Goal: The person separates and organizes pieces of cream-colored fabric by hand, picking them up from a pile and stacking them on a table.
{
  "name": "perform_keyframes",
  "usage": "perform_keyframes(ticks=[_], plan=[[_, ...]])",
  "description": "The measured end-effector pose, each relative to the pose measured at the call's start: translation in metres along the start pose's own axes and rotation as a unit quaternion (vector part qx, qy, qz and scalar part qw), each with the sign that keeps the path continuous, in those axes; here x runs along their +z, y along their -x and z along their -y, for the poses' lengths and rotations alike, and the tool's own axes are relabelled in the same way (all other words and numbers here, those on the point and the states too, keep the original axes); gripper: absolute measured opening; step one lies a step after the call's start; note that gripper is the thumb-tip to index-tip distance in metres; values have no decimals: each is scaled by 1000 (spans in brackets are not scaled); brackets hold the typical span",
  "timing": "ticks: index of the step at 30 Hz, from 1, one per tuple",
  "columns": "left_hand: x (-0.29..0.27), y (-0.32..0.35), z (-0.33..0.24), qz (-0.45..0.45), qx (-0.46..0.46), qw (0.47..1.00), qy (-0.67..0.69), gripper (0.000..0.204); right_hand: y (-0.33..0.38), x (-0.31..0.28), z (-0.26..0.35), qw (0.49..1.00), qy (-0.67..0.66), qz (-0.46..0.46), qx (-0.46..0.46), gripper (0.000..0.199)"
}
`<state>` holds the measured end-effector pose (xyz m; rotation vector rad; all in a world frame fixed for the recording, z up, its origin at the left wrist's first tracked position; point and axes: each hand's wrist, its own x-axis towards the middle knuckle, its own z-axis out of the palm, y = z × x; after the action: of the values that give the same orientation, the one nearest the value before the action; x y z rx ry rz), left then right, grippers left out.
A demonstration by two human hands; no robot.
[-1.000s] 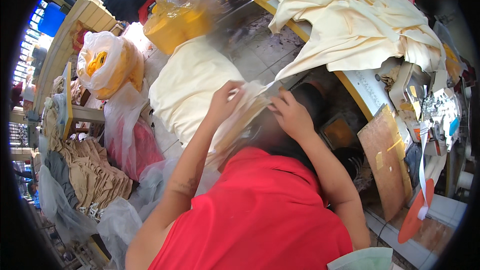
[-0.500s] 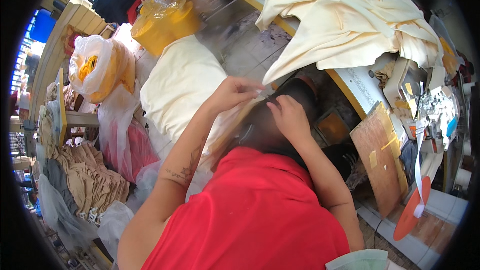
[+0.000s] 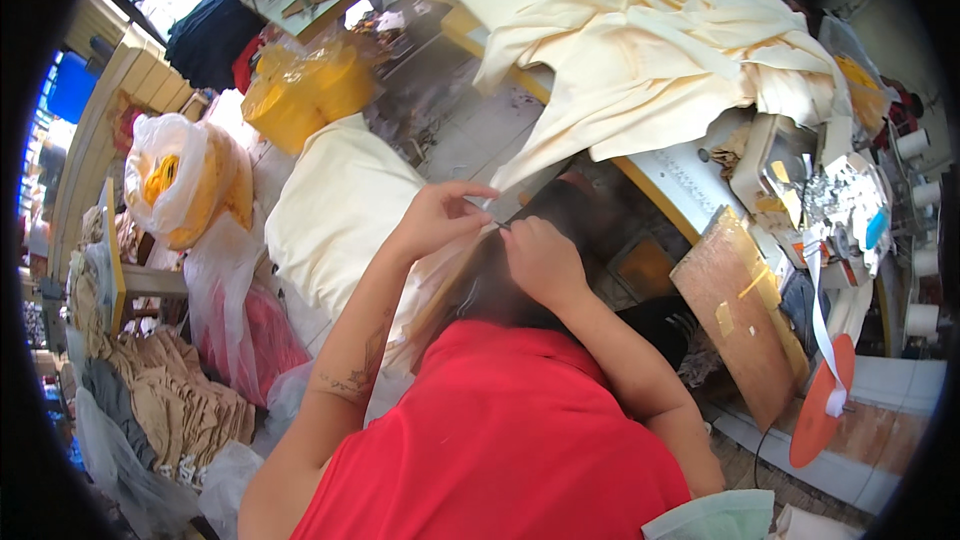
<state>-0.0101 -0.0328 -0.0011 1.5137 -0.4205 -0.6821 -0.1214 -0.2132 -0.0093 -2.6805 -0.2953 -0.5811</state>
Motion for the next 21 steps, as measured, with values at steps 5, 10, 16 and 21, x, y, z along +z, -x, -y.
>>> perform_keyframes(ticks=[5, 10, 16, 21], plan=[[12, -20, 12, -130, 49, 990, -25, 26, -30, -71, -18, 980, -79, -131, 125, 16], [14, -9, -4, -197, 89, 971, -101, 20, -102, -156, -111, 937, 74, -226, 254, 30], [-49, 67, -53, -350, 237, 870, -251, 10, -135, -206, -184, 977, 84, -27, 194, 40], [-148, 200, -129, -492, 323, 771, -244, 20, -109, -249, -110, 962, -188, -7, 199, 23]])
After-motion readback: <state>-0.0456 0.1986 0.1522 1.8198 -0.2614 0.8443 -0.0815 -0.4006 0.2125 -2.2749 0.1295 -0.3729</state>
